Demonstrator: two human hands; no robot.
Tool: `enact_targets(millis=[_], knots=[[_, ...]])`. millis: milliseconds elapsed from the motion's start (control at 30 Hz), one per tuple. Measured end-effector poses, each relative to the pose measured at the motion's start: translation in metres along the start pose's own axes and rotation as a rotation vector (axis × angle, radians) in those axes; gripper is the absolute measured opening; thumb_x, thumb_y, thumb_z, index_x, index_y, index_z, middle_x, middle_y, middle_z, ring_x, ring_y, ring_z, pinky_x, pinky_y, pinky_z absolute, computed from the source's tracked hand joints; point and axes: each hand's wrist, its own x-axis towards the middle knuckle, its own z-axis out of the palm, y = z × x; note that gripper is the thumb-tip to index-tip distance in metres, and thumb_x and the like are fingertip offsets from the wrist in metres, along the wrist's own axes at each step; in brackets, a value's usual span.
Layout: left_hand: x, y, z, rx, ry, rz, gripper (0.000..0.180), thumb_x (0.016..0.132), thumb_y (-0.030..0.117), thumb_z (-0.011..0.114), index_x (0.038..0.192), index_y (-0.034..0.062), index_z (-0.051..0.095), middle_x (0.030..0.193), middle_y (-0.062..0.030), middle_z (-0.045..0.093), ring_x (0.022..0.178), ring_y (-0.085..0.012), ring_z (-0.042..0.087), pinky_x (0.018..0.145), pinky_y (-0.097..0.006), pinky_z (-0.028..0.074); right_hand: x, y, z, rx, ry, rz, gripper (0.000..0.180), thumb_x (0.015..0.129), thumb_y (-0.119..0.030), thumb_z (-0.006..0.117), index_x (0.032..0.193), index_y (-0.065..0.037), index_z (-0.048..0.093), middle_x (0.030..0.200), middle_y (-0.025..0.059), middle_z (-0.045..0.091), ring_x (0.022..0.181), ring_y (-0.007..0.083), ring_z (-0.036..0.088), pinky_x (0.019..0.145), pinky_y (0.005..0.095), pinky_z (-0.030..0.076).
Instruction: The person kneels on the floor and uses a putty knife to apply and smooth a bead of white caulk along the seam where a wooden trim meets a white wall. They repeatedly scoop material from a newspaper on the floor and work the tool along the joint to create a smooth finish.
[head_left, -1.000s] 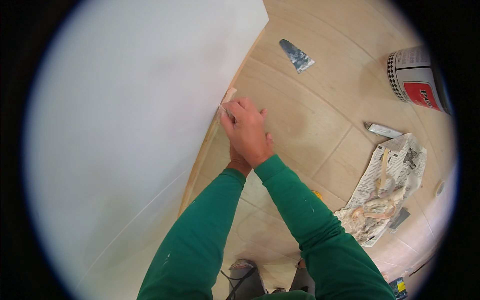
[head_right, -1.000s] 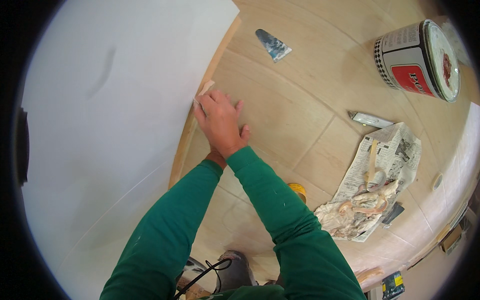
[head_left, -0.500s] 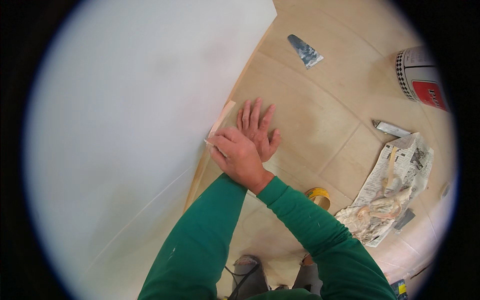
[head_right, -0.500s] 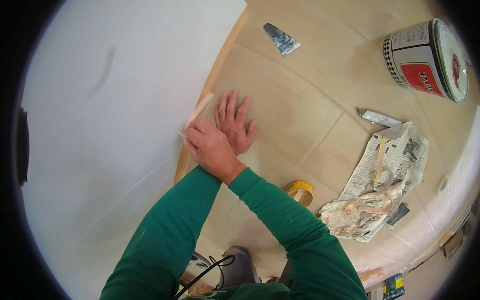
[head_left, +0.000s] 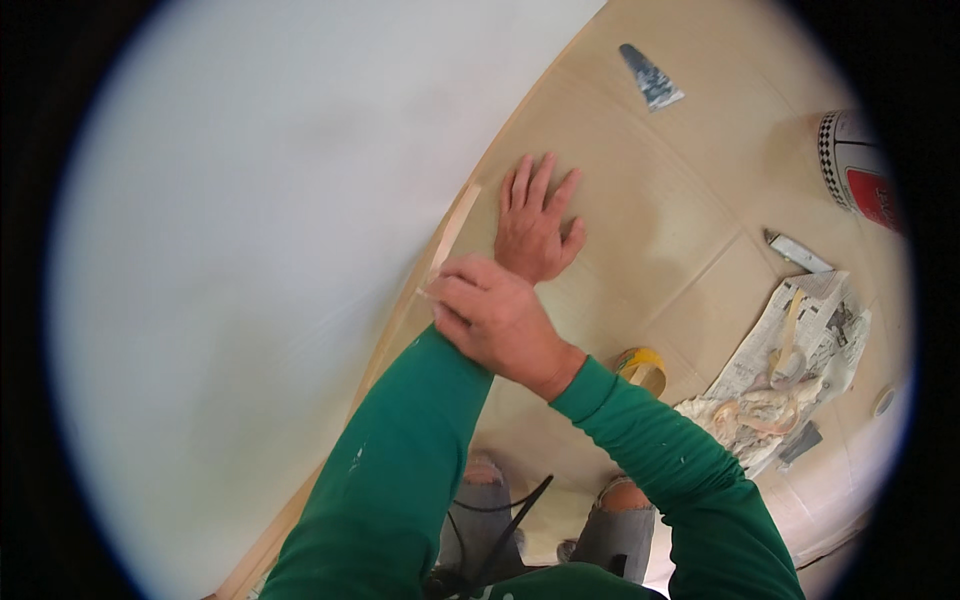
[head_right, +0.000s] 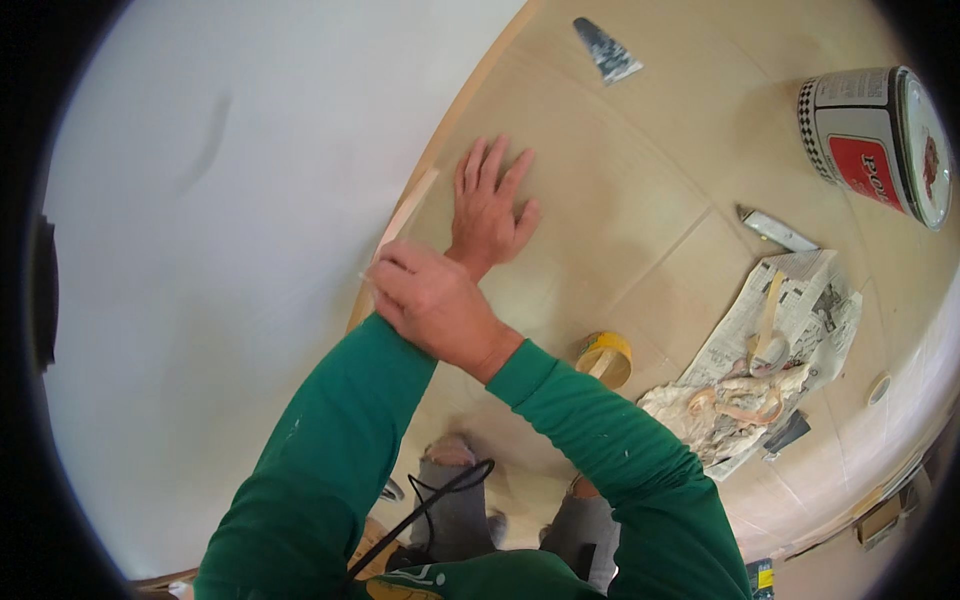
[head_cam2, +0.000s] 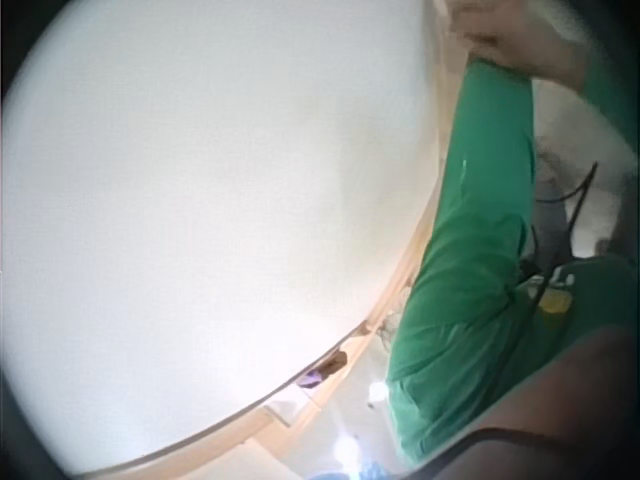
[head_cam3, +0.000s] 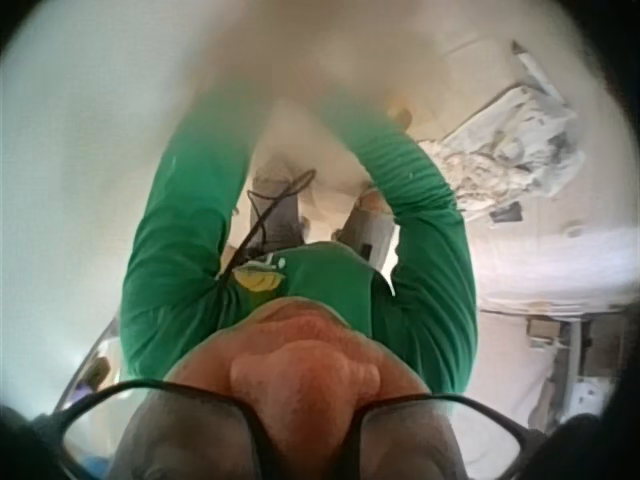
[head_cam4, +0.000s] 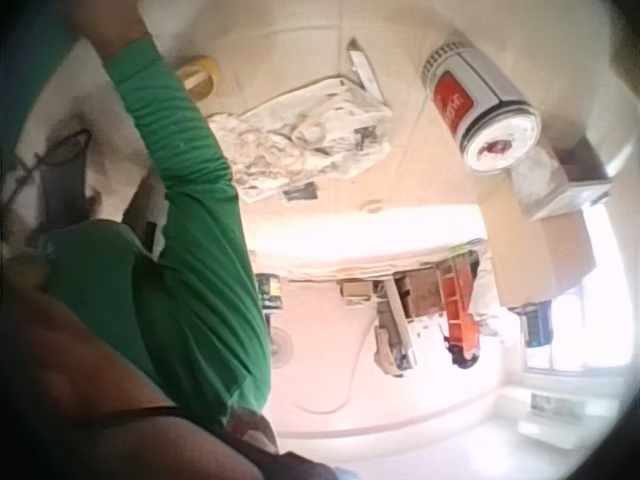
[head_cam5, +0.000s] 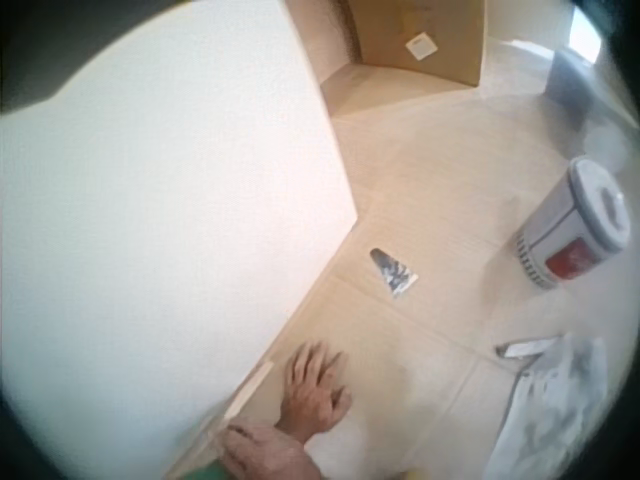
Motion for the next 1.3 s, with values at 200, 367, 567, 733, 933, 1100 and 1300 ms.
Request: enact_targets(millis=[200, 367, 567, 733, 933, 1100, 1300], knots=[[0.004, 0.008, -0.004, -0.012, 0.065, 0.002, 0.063, 0.090, 0.029, 0.069, 0.149, 0.0122, 0.055, 0.159, -0.0222, 0.042, 0.146, -0.0475, 0.035, 0.122, -0.061, 0.026, -0.027, -0.021, 0.021, -0.195, 0.084, 0.022, 0.017, 0.084, -0.002, 0.074, 0.101, -0.003, 0.073, 0.101, 0.0130, 0.067, 0.089, 0.0324, 0.068, 0.077, 0.0421, 0.057], [-0.030, 0.007, -0.007, -0.135, 0.162, -0.058, 0.052, 0.094, 0.025, 0.067, 0.143, 0.0101, 0.058, 0.156, -0.0190, 0.047, 0.147, -0.0406, 0.038, 0.123, -0.055, 0.029, -0.043, -0.045, 0.048, -0.366, 0.206, 0.084, 0.012, 0.085, -0.004, 0.074, 0.097, -0.002, 0.074, 0.096, 0.0123, 0.069, 0.087, 0.0330, 0.068, 0.077, 0.0430, 0.057], [-0.182, -0.053, -0.026, -1.090, 0.178, -0.664, 0.051, 0.107, 0.038, 0.049, 0.146, 0.0059, 0.052, 0.139, -0.0115, 0.058, 0.127, -0.0242, 0.055, 0.107, -0.040, 0.045, -0.069, -0.075, 0.084, -0.355, 0.204, 0.180, 0.014, 0.088, -0.007, 0.075, 0.102, -0.003, 0.077, 0.102, 0.0135, 0.071, 0.091, 0.0338, 0.070, 0.080, 0.0417, 0.057], [-0.160, -0.046, -0.078, -1.959, 0.125, -1.263, 0.052, 0.109, 0.047, 0.047, 0.136, 0.0029, 0.057, 0.114, -0.0086, 0.067, 0.100, -0.0217, 0.065, 0.088, -0.039, 0.054, -0.104, -0.086, 0.090, -0.449, 0.205, 0.157, 0.015, 0.089, -0.008, 0.076, 0.103, -0.004, 0.077, 0.103, 0.0137, 0.071, 0.092, 0.0330, 0.071, 0.080, 0.0410, 0.058], [-0.166, -0.050, -0.129, -1.757, 0.037, -1.126, 0.041, 0.107, 0.040, 0.057, 0.127, 0.0036, 0.062, 0.096, -0.0065, 0.069, 0.082, -0.0204, 0.065, 0.075, -0.037, 0.054, -0.136, -0.106, 0.122, -0.415, 0.154, 0.181, 0.014, 0.090, -0.007, 0.075, 0.104, -0.004, 0.077, 0.104, 0.0129, 0.072, 0.091, 0.0326, 0.071, 0.080, 0.0409, 0.058], [-0.192, -0.032, -0.150, -1.523, 0.059, -1.039, 0.028, 0.107, 0.030, 0.062, 0.117, 0.0041, 0.067, 0.088, -0.0055, 0.067, 0.070, -0.0172, 0.061, 0.063, -0.032, 0.051, -0.154, -0.112, 0.128, -0.383, 0.160, 0.225, 0.016, 0.090, -0.007, 0.075, 0.105, -0.005, 0.077, 0.105, 0.0130, 0.072, 0.090, 0.0329, 0.071, 0.080, 0.0407, 0.058], [-0.189, -0.009, -0.178, -1.408, -0.083, -1.173, 0.029, 0.105, 0.028, 0.064, 0.116, 0.0033, 0.073, 0.084, -0.0006, 0.063, 0.064, -0.0102, 0.056, 0.057, -0.027, 0.047, -0.160, -0.127, 0.126, -0.382, 0.094, 0.179, 0.017, 0.089, -0.006, 0.075, 0.106, -0.005, 0.077, 0.103, 0.0136, 0.072, 0.089, 0.0335, 0.071, 0.077, 0.0415, 0.058]])
